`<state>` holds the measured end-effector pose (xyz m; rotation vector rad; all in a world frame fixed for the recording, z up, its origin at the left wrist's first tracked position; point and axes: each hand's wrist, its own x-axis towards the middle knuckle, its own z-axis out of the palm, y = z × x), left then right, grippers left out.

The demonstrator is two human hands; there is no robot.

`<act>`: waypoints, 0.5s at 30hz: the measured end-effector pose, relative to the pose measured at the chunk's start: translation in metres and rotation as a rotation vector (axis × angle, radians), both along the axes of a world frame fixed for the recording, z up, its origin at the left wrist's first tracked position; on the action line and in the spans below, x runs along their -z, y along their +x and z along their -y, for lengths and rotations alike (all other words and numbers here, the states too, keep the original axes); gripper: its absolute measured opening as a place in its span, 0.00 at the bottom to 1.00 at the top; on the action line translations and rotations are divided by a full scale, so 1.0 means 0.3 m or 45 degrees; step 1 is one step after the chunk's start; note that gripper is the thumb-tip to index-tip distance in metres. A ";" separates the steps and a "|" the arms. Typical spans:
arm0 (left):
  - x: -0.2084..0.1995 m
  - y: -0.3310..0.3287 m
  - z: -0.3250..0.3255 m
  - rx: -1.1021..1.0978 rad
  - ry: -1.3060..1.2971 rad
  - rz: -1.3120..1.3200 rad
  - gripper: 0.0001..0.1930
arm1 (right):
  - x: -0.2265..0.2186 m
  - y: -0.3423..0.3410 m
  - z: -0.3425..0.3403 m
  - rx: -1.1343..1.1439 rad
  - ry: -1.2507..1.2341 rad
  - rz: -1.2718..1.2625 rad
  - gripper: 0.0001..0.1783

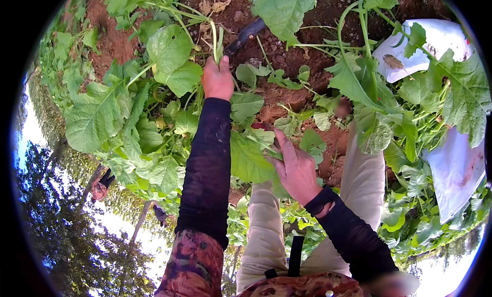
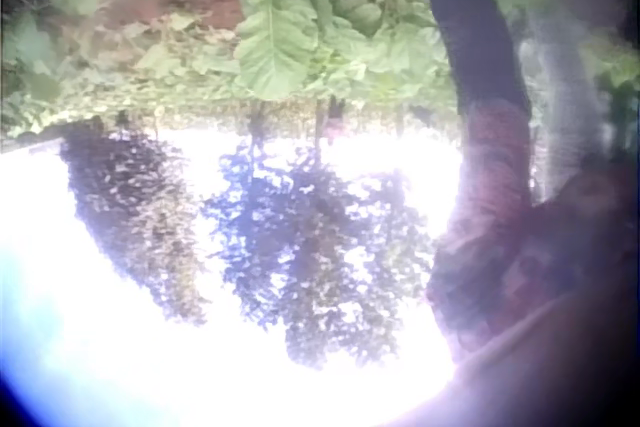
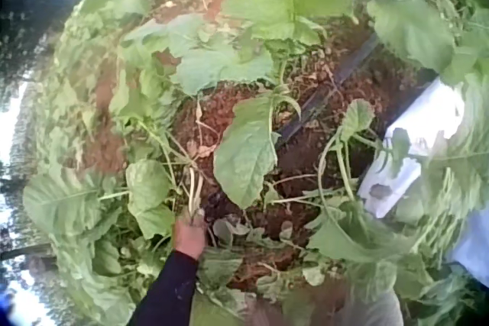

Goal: The person harvests leafy green vegetables by hand in an outdoor garden. They pull the plants from the soil, gather them into bunches, and place them onto a white sheet laid on the ground.

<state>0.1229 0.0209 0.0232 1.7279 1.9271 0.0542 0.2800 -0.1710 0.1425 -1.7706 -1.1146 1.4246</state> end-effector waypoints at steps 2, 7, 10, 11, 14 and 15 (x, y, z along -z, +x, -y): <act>0.003 -0.064 -0.003 -0.026 -0.109 -0.308 0.18 | 0.030 0.007 0.001 0.005 0.002 0.031 0.40; 0.030 -0.088 0.064 -0.282 -0.507 -0.467 0.22 | 0.042 0.027 0.002 -0.023 -0.110 0.023 0.38; 0.058 -0.040 0.134 -0.471 -0.273 -0.300 0.28 | 0.039 0.033 -0.009 0.013 -0.109 0.036 0.38; 0.067 -0.030 0.152 -0.520 -0.246 -0.286 0.32 | 0.042 0.033 -0.014 0.032 -0.106 0.056 0.38; 0.103 -0.039 0.163 -0.518 -0.358 -0.420 0.42 | 0.049 0.043 -0.018 0.055 -0.172 0.041 0.37; 0.119 -0.051 0.168 -0.479 -0.371 -0.468 0.43 | 0.051 0.047 -0.017 0.056 -0.212 0.026 0.37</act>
